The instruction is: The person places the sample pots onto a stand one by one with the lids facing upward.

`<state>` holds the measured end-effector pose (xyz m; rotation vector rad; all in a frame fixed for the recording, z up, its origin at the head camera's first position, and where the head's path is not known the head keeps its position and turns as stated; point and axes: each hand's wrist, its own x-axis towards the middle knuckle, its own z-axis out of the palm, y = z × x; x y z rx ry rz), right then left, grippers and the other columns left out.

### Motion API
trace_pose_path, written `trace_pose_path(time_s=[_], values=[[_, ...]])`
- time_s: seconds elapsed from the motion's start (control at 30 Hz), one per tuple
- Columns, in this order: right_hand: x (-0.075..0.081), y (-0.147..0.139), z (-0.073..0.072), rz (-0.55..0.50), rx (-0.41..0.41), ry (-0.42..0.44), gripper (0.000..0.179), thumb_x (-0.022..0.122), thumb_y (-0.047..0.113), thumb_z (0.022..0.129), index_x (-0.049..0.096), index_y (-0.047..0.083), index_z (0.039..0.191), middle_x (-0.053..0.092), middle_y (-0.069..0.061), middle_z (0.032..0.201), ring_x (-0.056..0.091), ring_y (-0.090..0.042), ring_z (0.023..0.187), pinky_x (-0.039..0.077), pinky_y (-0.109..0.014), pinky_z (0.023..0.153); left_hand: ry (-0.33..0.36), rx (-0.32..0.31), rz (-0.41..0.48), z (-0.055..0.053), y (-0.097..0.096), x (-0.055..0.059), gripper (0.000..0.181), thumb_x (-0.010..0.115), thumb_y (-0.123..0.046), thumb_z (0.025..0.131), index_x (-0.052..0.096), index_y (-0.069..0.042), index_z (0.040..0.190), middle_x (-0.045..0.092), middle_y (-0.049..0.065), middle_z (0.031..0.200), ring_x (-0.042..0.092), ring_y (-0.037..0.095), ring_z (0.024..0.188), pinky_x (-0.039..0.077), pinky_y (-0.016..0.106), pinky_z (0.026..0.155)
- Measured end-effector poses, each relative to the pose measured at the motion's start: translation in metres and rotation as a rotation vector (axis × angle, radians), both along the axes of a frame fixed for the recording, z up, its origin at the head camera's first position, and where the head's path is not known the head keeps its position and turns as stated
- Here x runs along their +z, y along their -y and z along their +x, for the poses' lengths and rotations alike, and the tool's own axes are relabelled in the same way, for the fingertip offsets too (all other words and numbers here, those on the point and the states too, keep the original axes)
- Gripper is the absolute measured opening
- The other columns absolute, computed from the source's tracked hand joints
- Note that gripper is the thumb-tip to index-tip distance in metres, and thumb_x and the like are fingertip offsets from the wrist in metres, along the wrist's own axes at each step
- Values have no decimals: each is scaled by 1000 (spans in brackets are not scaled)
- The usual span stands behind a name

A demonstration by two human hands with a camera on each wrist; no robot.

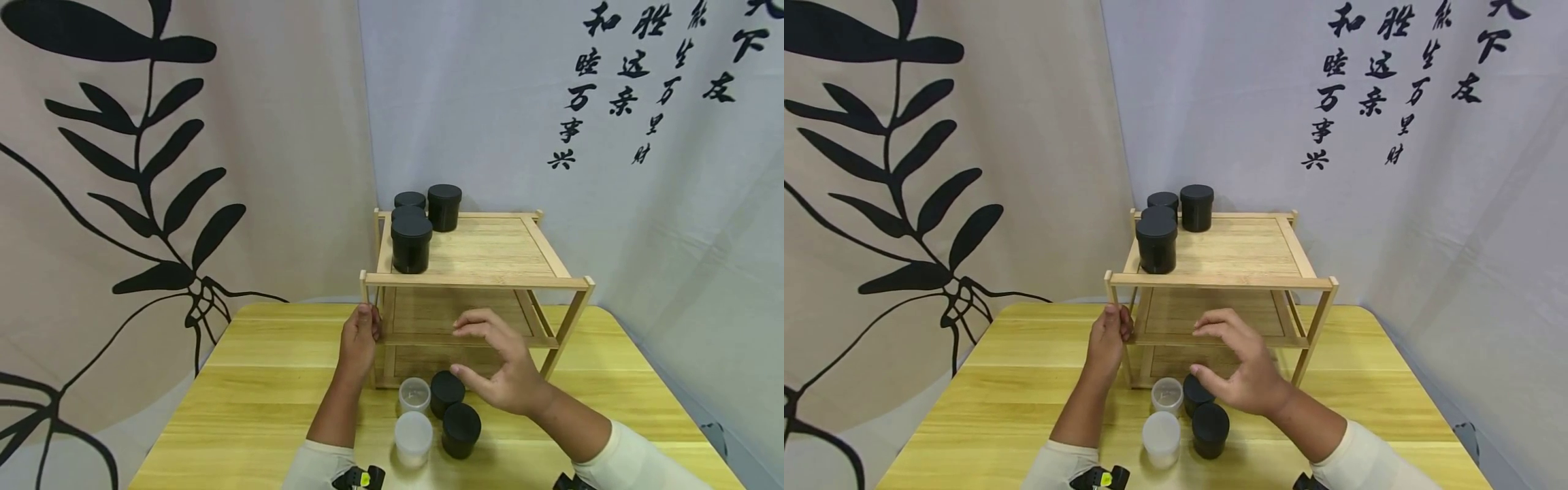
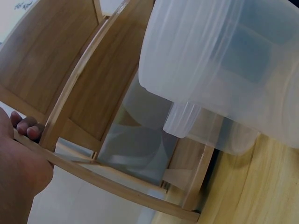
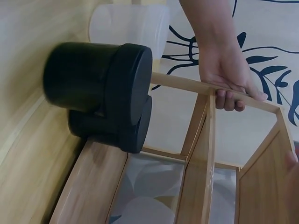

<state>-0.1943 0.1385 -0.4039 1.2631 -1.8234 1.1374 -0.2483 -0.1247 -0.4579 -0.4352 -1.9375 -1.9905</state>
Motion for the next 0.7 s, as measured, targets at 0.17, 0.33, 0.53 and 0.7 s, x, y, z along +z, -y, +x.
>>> trace_pose_path(time_s=[0.17, 0.33, 0.53, 0.7], values=[[-6, -4, -1, 95, 69, 44, 31, 86, 16, 96, 71, 7, 122, 65, -17, 122, 64, -23, 113, 52, -23, 104, -3, -1, 0, 0, 0, 0, 69, 22, -55, 115, 42, 8, 93, 34, 2, 75, 32, 9, 65, 30, 23, 66], [-10, -7, 0, 168, 59, 102, 42, 90, 4, 86, 70, 12, 123, 65, -10, 124, 65, -19, 112, 55, -28, 100, -2, 3, 2, -1, -1, 1, 63, 23, -48, 118, 43, 7, 93, 35, 3, 76, 34, 8, 66, 31, 23, 66], [-13, -10, 2, 240, 40, 165, 41, 89, 8, 89, 69, 16, 124, 68, -5, 125, 69, -19, 109, 60, -34, 93, -13, 0, 0, 0, 0, 1, 64, 24, -48, 118, 43, 8, 94, 36, 3, 76, 34, 8, 67, 32, 23, 66], [-20, -11, 3, 278, 30, 204, 32, 87, 16, 94, 71, 18, 122, 71, -2, 122, 73, -20, 105, 64, -38, 89, -12, -5, 1, 0, -1, 0, 70, 23, -55, 115, 43, 8, 94, 35, 3, 76, 34, 8, 66, 31, 23, 66]])
